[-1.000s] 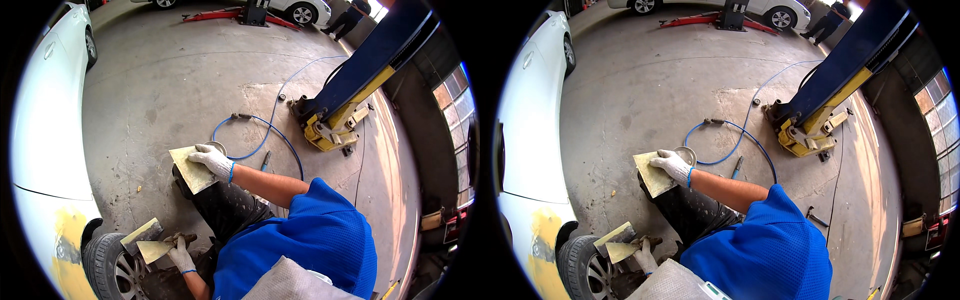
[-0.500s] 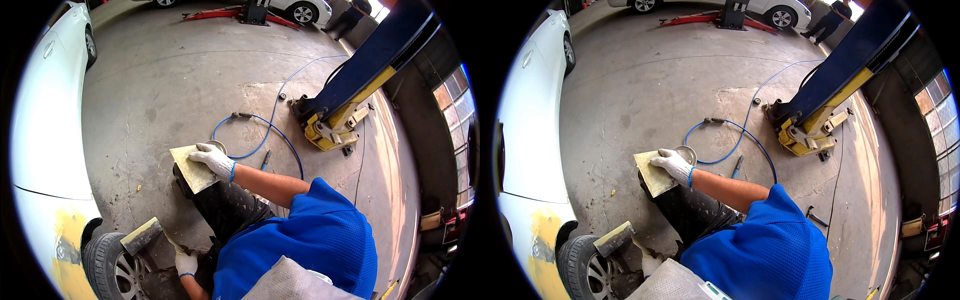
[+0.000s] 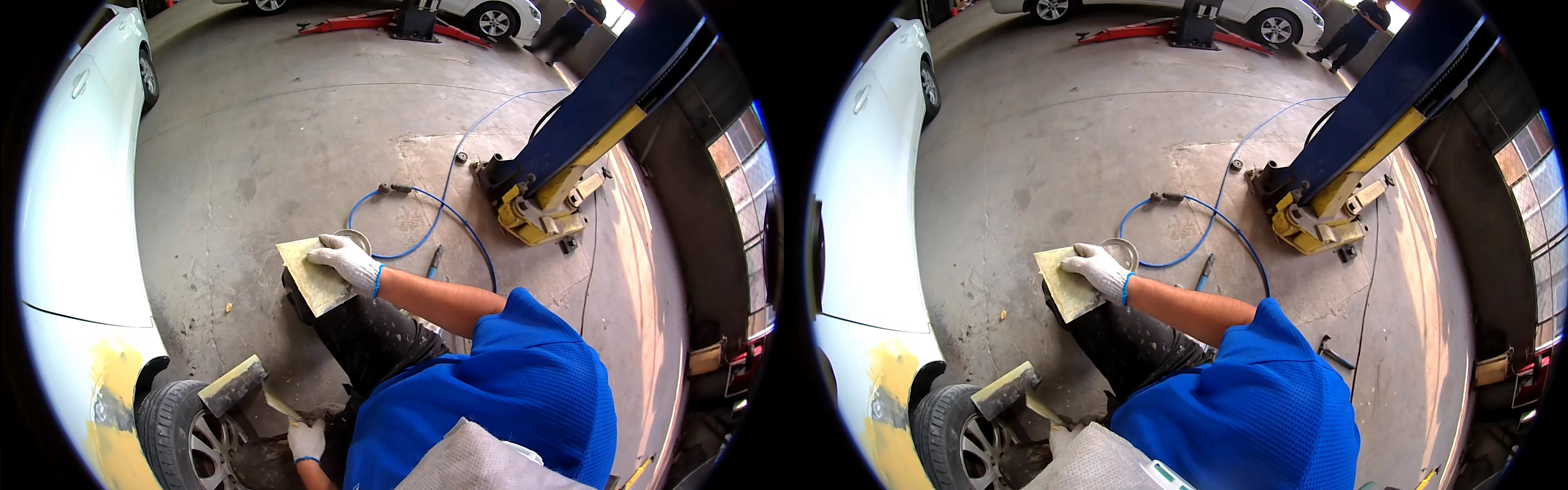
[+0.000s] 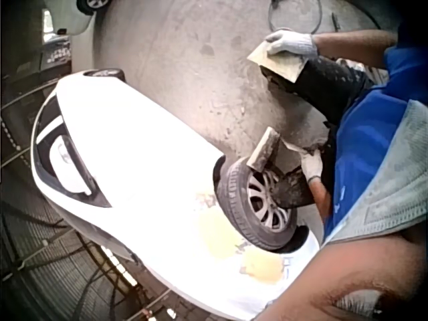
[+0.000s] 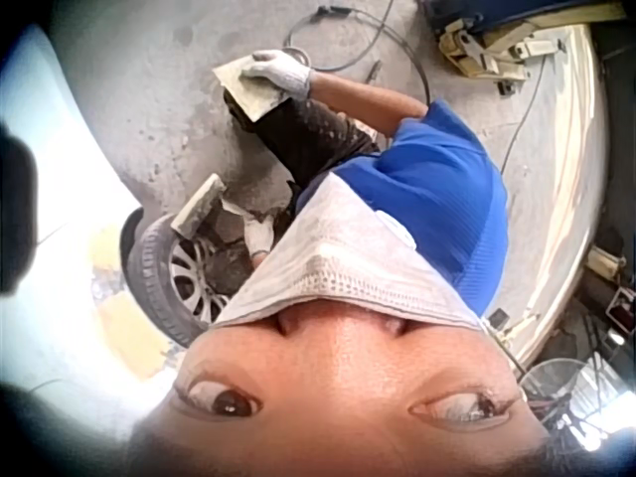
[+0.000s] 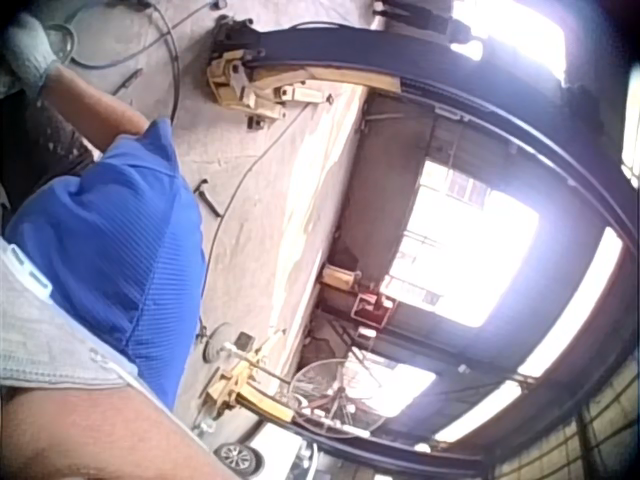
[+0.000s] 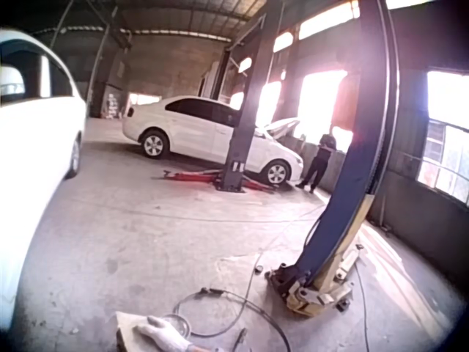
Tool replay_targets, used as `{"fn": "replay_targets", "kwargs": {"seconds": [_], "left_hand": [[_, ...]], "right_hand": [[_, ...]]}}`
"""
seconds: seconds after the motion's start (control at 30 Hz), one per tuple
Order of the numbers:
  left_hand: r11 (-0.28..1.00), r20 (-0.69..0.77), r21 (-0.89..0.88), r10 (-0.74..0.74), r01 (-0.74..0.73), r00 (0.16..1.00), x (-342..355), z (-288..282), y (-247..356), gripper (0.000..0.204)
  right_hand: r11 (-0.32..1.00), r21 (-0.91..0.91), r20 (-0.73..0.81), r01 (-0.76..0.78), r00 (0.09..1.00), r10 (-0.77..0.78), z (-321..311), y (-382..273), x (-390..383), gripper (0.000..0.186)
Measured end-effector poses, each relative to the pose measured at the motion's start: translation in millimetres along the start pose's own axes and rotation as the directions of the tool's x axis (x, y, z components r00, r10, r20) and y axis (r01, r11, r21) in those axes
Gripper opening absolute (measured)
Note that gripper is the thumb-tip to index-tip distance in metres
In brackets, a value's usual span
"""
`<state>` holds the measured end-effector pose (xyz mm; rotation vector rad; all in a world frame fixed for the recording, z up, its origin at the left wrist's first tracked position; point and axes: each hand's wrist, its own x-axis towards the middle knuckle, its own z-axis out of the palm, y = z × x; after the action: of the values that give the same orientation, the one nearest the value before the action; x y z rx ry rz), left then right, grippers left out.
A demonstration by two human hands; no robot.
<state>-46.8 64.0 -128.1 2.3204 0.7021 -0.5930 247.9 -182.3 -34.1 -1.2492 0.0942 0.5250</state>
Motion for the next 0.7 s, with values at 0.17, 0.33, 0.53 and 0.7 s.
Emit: {"fn": "replay_targets", "kwargs": {"seconds": [0.17,0.33,0.53,0.7], "left_hand": [[0.996,-0.018,0.087,-0.008,0.010,1.000,-14.4,-9.5,10.1,0.042],[0.989,-0.159,0.103,-0.088,0.105,0.983,-13.8,-25.5,11.5,0.041],[0.982,-0.299,0.151,-0.060,0.110,0.952,-25.3,-8.1,27.7,0.037],[0.997,-0.141,0.050,-0.052,0.060,0.989,-34.3,2.7,15.0,0.029]], "right_hand": [[0.999,-0.033,-0.003,0.011,1.000,-0.011,1.8,-3.1,-2.7,0.029],[0.998,-0.053,-0.017,0.017,1.000,-0.018,-0.5,-3.6,-1.7,0.029],[0.997,-0.050,-0.026,0.053,0.998,-0.054,-0.5,-1.0,-2.4,0.025],[0.998,-0.058,-0.016,0.028,0.999,-0.029,1.5,-4.5,-5.5,0.026]]}}
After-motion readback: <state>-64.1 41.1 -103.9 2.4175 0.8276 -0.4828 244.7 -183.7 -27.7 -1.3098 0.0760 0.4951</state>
